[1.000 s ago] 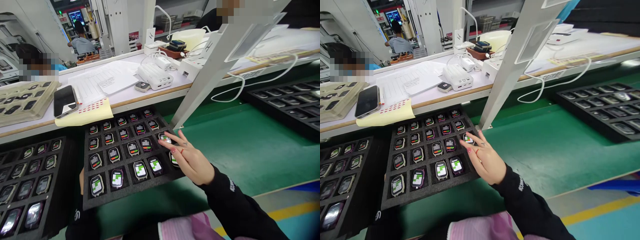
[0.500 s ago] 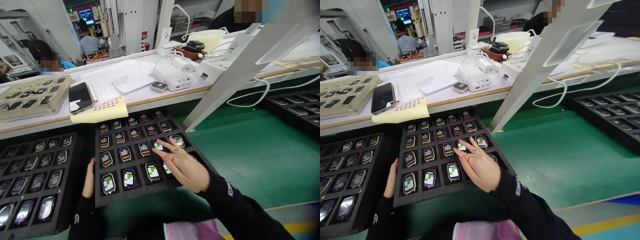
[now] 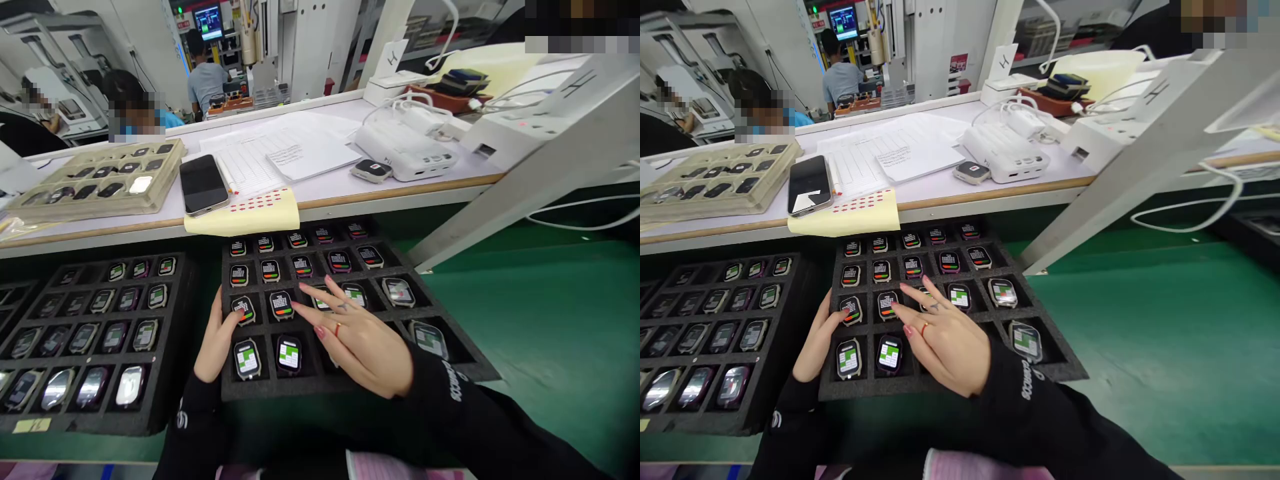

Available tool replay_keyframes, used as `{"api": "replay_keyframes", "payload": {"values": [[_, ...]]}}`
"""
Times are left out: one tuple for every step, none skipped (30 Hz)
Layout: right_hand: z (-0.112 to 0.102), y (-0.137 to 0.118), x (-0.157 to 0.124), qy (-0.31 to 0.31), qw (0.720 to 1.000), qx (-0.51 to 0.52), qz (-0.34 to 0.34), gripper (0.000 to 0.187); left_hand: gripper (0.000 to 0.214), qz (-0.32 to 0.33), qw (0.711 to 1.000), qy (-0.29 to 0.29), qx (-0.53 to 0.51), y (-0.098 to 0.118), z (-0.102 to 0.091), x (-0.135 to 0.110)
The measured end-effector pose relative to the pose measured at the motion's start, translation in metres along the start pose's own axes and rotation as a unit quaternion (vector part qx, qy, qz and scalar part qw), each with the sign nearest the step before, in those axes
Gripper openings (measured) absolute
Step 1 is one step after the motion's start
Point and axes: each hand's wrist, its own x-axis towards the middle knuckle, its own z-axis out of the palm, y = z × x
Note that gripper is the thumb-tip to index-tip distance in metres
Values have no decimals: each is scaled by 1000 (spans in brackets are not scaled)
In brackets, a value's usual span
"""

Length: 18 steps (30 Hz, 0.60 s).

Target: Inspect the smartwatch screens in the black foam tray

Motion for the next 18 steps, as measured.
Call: {"api": "replay_keyframes", "payload": {"values": [[6,-2,4,-5,1000,4,-3,41,60,9,1000,-1,7,1,1,2],[11,-2,8,-11,1000,8,-3,41,61,18,1000,-2,18,2,2,3],[17,-2,10,-13,1000,11,0,41,63,26,999,-2,32,2,2,4],[21,-2,11,-12,1000,13,5,41,65,34,998,-1,49,2,3,5],[23,-1,12,-10,1000,13,9,42,67,40,997,2,67,2,3,6],[23,-1,11,-9,1000,12,11,42,69,45,995,2,84,1,3,6],[20,0,11,-8,1000,9,10,42,71,48,994,1,97,1,2,6],[15,0,10,-6,1000,5,8,42,72,50,993,0,108,1,2,7],[8,-1,10,-3,1000,1,5,42,73,51,992,-1,115,1,2,7],[0,-1,10,-1,1000,-5,2,42,72,52,992,-2,119,0,2,6],[-9,-2,12,-2,1000,-11,-2,42,70,52,992,-3,119,1,2,7],[-18,-2,14,-2,1000,-18,-7,41,67,50,992,0,118,1,2,7],[-26,-2,18,-3,1000,-25,-14,41,64,48,992,5,120,1,2,7],[-31,0,22,-6,999,-33,-22,41,62,48,991,13,126,1,2,8],[-35,2,28,-6,999,-41,-30,41,62,52,989,23,138,1,2,9],[-35,6,34,-9,998,-47,-38,41,63,61,985,34,156,1,2,10],[-33,10,41,-11,998,-51,-46,42,64,72,980,43,179,2,3,11],[-28,16,47,-15,997,-53,-52,42,65,84,974,49,203,2,3,13]]}}
